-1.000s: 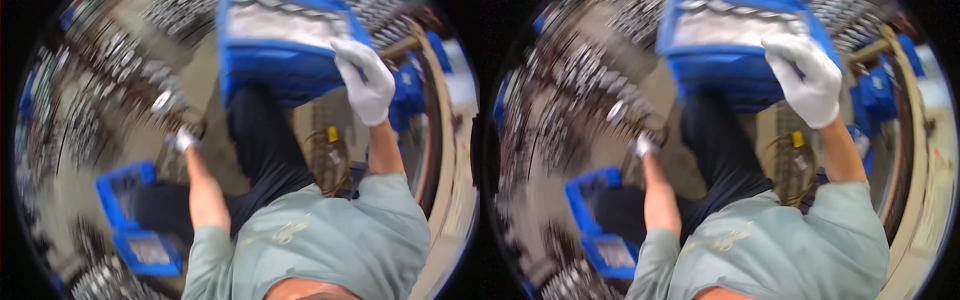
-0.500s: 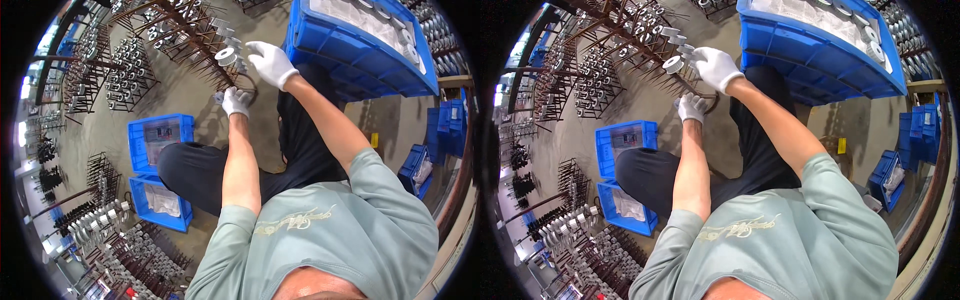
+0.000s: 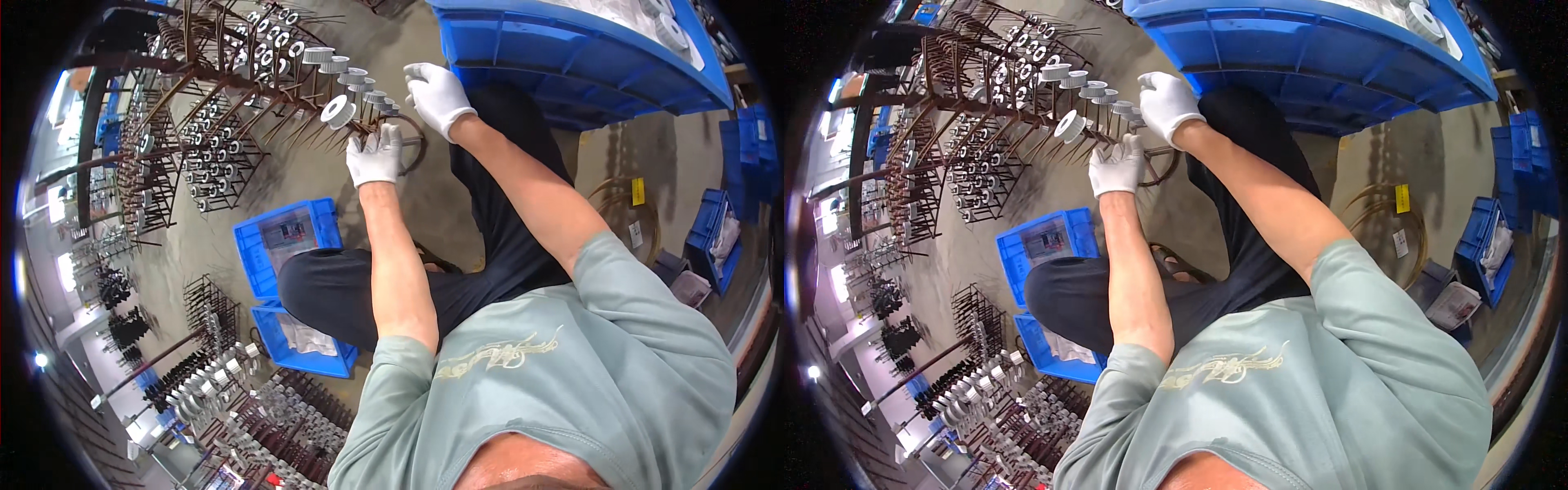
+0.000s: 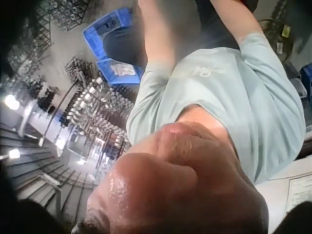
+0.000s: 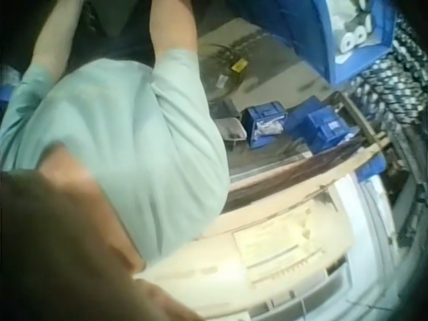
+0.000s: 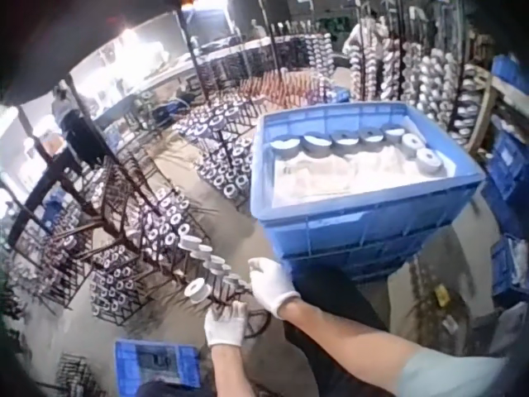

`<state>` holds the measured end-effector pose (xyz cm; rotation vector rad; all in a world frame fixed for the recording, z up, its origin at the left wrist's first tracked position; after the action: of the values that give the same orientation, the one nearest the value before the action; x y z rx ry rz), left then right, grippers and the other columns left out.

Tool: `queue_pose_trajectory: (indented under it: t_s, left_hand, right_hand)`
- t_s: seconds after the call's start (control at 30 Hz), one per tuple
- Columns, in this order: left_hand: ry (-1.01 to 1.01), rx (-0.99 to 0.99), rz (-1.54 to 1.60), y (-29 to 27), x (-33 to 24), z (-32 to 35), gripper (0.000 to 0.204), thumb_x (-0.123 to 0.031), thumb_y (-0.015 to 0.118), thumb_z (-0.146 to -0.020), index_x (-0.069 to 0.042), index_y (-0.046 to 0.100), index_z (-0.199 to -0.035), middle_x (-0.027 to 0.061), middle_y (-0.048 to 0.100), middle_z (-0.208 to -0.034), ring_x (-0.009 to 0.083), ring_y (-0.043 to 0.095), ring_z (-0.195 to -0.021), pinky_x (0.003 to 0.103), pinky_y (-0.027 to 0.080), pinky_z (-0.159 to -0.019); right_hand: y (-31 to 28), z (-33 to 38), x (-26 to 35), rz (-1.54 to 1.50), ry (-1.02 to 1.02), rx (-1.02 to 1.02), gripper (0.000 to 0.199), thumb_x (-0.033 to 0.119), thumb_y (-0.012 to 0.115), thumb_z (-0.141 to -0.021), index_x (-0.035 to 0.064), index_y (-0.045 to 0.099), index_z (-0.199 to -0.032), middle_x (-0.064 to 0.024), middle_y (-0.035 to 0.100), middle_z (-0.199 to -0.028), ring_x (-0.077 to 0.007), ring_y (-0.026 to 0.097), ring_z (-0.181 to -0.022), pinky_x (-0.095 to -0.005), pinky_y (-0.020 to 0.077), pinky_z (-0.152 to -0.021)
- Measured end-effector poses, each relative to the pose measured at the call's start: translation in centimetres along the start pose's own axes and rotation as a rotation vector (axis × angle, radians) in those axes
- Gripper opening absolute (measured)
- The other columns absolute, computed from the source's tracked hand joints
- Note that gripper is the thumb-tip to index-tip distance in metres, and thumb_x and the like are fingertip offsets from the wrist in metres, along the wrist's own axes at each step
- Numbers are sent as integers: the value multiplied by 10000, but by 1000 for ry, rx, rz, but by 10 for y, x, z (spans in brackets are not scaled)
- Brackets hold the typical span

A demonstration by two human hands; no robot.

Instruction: Transferring spools from a plastic crate onto metal storage racks.

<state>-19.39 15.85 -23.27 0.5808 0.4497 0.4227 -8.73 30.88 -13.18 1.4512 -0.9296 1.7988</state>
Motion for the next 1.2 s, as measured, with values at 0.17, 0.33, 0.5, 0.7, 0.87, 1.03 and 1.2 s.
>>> queue_pose_trajectory:
  t_s: [0.17, 0.33, 0.5, 0.7, 0.87, 1.03, 1.2]
  left_hand:
    - [-184, -7, 45, -3, -27, -27, 368, -334, 511, -964, -48, 438, -1183, 243, 453, -1202, 261, 551, -718, 344, 492, -585]
    - [-336, -54, -37, -2, -40, -26, 273, -270, 545, -951, -54, 492, -1110, 282, 483, -1127, 195, 517, -628, 245, 397, -434]
    - [-268, -192, -149, -19, -79, -26, 255, -224, 548, -935, -28, 499, -1090, 288, 484, -1058, 158, 495, -594, 213, 343, -379]
    - [-280, -403, -148, -45, -132, -42, 168, -225, 530, -941, -78, 530, -1024, 199, 466, -880, 146, 475, -544, 237, 346, -384]
    - [-310, -567, -137, -63, -146, -66, 115, -225, 515, -947, -120, 556, -969, 124, 451, -731, 136, 459, -503, 257, 348, -388]
    - [-325, -708, -95, -81, -160, -72, 111, -226, 500, -952, -162, 582, -913, 49, 436, -582, 127, 442, -462, 277, 350, -391]
    - [264, -182, -273, -63, -132, -23, 93, -225, 516, -949, -138, 543, -937, 37, 478, -624, 153, 503, -518, 288, 429, -452]
  right_hand:
    - [9, 8, 7, 74, -61, -21, 370, 91, 499, -877, -51, 614, -1199, -174, 669, -1188, -266, 666, -983, -328, 532, -828]
    - [14, 5, 10, 194, -79, -20, 397, 131, 515, -851, -41, 621, -1193, -187, 665, -1193, -316, 655, -1032, -366, 514, -895]
    - [22, 2, 7, 277, -90, 13, 424, 157, 525, -832, -30, 620, -1200, -196, 656, -1205, -348, 633, -1081, -388, 497, -933]
    - [42, 6, 6, 291, -170, 83, 411, 178, 537, -822, -7, 636, -1176, -216, 658, -1171, -398, 621, -1053, -429, 499, -914]
    - [51, 9, 5, 315, -191, 162, 429, 208, 574, -809, -6, 636, -1177, -217, 663, -1152, -409, 621, -1046, -436, 503, -912]
    - [55, 15, 20, 297, -228, 231, 510, 252, 628, -799, -9, 602, -1236, -201, 642, -1204, -384, 608, -1098, -413, 493, -949]
    - [51, 16, 30, 225, -308, 238, 612, 247, 689, -802, 7, 530, -1343, -169, 571, -1320, -316, 619, -1083, -363, 491, -959]
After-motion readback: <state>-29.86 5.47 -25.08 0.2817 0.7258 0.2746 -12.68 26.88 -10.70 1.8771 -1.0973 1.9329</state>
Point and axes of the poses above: each hand's wrist, its own z-axis away from the middle knuckle, its own y-axis out of the palm, x = y × z, the point moved 7 cm from there along -z, towards the middle knuckle
